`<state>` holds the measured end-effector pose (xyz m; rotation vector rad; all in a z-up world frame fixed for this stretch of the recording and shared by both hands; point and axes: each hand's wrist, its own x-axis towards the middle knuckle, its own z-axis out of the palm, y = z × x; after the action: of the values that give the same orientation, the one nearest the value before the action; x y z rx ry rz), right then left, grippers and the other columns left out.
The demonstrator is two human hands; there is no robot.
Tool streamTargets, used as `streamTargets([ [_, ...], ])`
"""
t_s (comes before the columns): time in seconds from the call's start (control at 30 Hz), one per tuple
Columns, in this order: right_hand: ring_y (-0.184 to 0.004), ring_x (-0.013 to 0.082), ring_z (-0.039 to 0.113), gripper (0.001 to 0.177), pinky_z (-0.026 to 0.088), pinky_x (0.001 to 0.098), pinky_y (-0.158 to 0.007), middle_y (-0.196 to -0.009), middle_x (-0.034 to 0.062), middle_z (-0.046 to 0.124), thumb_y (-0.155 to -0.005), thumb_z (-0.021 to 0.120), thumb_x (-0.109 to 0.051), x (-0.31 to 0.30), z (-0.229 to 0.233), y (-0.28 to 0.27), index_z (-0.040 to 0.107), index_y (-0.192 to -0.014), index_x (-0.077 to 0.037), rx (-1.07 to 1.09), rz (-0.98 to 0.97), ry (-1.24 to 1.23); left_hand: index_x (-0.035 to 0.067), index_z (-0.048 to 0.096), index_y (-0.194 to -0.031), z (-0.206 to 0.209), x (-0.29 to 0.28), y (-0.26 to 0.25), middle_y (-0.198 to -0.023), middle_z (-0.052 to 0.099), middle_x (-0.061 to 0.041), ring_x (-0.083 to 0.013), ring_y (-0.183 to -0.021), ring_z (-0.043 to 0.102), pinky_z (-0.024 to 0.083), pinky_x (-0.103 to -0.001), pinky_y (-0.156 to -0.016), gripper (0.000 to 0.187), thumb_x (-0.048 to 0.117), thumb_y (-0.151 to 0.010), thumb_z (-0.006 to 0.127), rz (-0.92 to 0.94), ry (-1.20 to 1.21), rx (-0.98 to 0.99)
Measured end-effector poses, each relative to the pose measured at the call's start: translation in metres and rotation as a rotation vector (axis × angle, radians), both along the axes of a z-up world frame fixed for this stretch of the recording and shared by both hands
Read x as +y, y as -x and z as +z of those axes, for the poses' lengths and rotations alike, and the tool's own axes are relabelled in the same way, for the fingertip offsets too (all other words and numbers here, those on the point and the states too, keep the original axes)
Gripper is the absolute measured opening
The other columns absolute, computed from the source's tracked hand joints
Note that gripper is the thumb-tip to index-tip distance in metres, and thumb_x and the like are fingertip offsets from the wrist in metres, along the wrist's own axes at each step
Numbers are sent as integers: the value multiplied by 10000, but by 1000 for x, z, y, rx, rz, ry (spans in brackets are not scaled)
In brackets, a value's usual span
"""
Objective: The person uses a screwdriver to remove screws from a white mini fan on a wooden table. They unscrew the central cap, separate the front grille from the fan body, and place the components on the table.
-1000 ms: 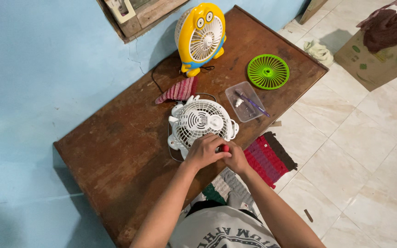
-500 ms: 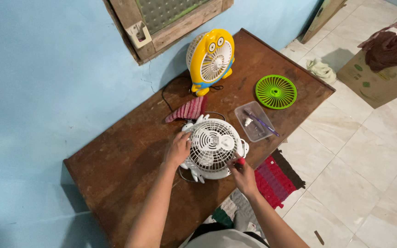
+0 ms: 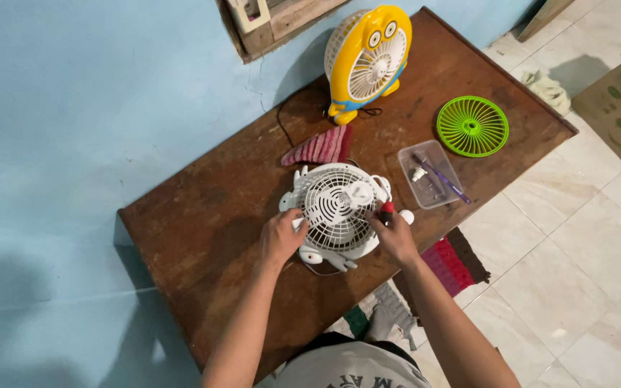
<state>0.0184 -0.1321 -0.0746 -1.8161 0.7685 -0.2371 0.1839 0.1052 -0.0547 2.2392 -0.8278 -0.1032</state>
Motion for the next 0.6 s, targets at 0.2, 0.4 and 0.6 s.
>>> streamTargets([
  [0.2,-730,140,529,309,451,358,-669,-784,21,598,-979,676,-325,-18,2,-36,665,-1009,-18,-20,44,-141,41,693,-1069,-10,-1,29,-946,760,-216,-352,-850,758,615,-439,-698,308,244,-857,785,100,7,-1],
  [0.4,-722,146,564,256,491,335,-683,-768,54,626,-984,666,-243,-35,20,-33,630,-1004,10,-117,199,151,48,665,-1039,1,-19,70,-924,736,-162,-338,-798,743,592,-449,-655,294,254,-864,780,165,38,28],
  [0.6,-745,109,598,262,506,310,-671,-805,23,645,-969,703,-251,-30,27,17,637,-1009,0,-330,-55,227,102,714,-1101,21,-34,99,-1046,646,-58,-247,-1024,600,461,-460,-922,209,180,-908,703,-105,6,-401],
])
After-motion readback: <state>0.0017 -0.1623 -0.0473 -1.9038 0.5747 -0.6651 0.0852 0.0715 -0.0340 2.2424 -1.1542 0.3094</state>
